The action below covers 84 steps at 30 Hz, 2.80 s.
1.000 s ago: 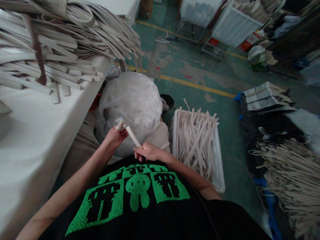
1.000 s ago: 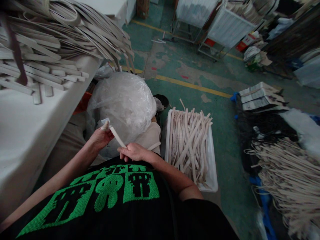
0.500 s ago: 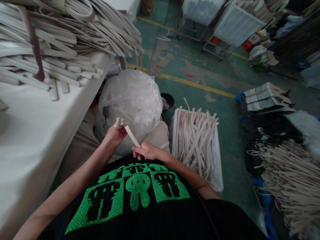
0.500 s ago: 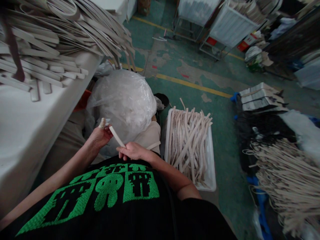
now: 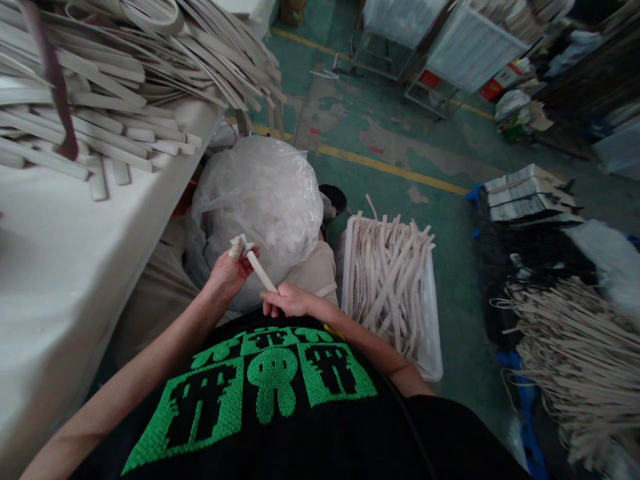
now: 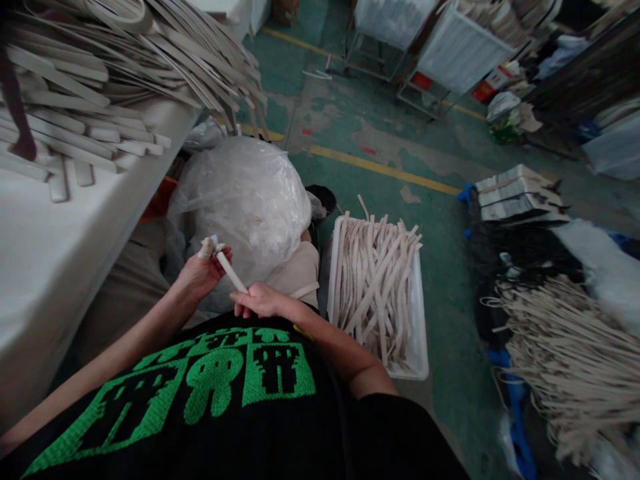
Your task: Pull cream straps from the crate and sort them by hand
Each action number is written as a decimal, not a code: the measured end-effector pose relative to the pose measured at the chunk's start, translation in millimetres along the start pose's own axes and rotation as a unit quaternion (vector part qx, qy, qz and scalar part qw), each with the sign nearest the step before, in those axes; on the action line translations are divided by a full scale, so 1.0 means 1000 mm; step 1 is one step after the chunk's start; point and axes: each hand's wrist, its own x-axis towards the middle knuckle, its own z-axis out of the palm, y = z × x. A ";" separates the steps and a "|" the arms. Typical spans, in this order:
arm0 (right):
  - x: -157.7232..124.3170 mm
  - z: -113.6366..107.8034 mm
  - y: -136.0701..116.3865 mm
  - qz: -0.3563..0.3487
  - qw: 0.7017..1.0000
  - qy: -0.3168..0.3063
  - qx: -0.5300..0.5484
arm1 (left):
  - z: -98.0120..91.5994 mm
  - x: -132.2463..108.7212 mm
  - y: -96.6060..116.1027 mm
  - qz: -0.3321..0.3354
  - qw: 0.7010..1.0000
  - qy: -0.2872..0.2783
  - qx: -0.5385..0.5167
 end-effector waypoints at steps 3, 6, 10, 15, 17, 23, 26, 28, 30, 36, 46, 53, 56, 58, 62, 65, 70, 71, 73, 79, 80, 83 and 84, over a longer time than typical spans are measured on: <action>0.000 -0.001 -0.002 0.014 0.999 -0.010 0.032 | -0.002 -0.002 -0.003 0.011 1.000 -0.019 0.012; 0.004 -0.004 -0.006 0.017 0.997 -0.035 0.073 | -0.002 -0.006 -0.009 0.008 0.999 -0.035 0.032; 0.007 -0.012 -0.013 -0.010 0.994 -0.051 0.100 | 0.003 -0.015 -0.014 -0.014 0.994 -0.080 0.070; -0.029 -0.023 -0.019 -0.146 0.983 0.092 0.066 | 0.007 -0.021 0.002 0.015 0.999 -0.048 0.004; -0.050 -0.026 -0.022 -0.199 0.964 0.175 0.037 | 0.009 -0.025 0.008 0.028 0.999 -0.027 -0.032; -0.067 -0.029 -0.046 -0.234 0.914 0.323 -0.072 | 0.032 -0.052 -0.007 0.016 0.984 -0.175 -0.008; -0.080 -0.031 -0.057 -0.256 0.902 0.334 -0.098 | 0.042 -0.059 -0.006 0.044 0.974 -0.223 0.004; -0.098 -0.031 -0.061 -0.277 0.894 0.335 -0.108 | 0.044 -0.061 0.001 0.064 0.977 -0.202 -0.012; -0.117 -0.029 -0.064 -0.295 0.882 0.348 -0.115 | 0.046 -0.065 0.007 0.074 0.979 -0.188 -0.030; -0.127 -0.023 -0.079 -0.331 0.849 0.391 -0.128 | 0.069 -0.095 0.011 0.084 0.948 -0.307 -0.018; -0.181 -0.020 -0.078 -0.330 0.791 0.493 -0.149 | 0.074 -0.117 0.029 0.212 0.940 -0.264 0.041; -0.179 -0.009 -0.083 -0.328 0.775 0.502 -0.199 | 0.078 -0.123 0.017 0.152 0.945 -0.289 0.005; -0.160 -0.011 -0.085 -0.333 0.778 0.489 -0.210 | 0.078 -0.124 0.011 0.124 0.940 -0.317 0.008; -0.156 -0.015 -0.085 -0.335 0.786 0.474 -0.212 | 0.077 -0.123 0.011 0.124 0.941 -0.316 0.014; -0.170 -0.021 -0.082 -0.316 0.812 0.452 -0.191 | 0.074 -0.117 0.020 0.138 0.953 -0.269 -0.027; -0.174 -0.021 -0.085 -0.313 0.808 0.466 -0.176 | 0.075 -0.116 0.018 0.121 0.953 -0.275 -0.038; -0.158 -0.021 -0.089 -0.333 0.799 0.462 -0.196 | 0.078 -0.117 0.011 0.112 0.939 -0.324 0.001; -0.157 -0.022 -0.088 -0.331 0.799 0.462 -0.196 | 0.077 -0.116 0.012 0.119 0.941 -0.317 -0.001; -0.160 -0.023 -0.086 -0.323 0.803 0.463 -0.188 | 0.074 -0.114 0.014 0.132 0.947 -0.291 -0.016; -0.152 -0.021 -0.092 -0.328 0.808 0.446 -0.199 | 0.072 -0.114 0.007 0.109 0.941 -0.321 0.007; -0.150 -0.021 -0.092 -0.328 0.807 0.446 -0.205 | 0.072 -0.113 0.007 0.110 0.940 -0.322 0.009; -0.156 -0.026 -0.090 -0.314 0.814 0.447 -0.198 | 0.071 -0.111 0.012 0.136 0.948 -0.289 -0.007; -0.159 -0.027 -0.088 -0.307 0.817 0.450 -0.190 | 0.071 -0.111 0.014 0.144 0.950 -0.278 -0.012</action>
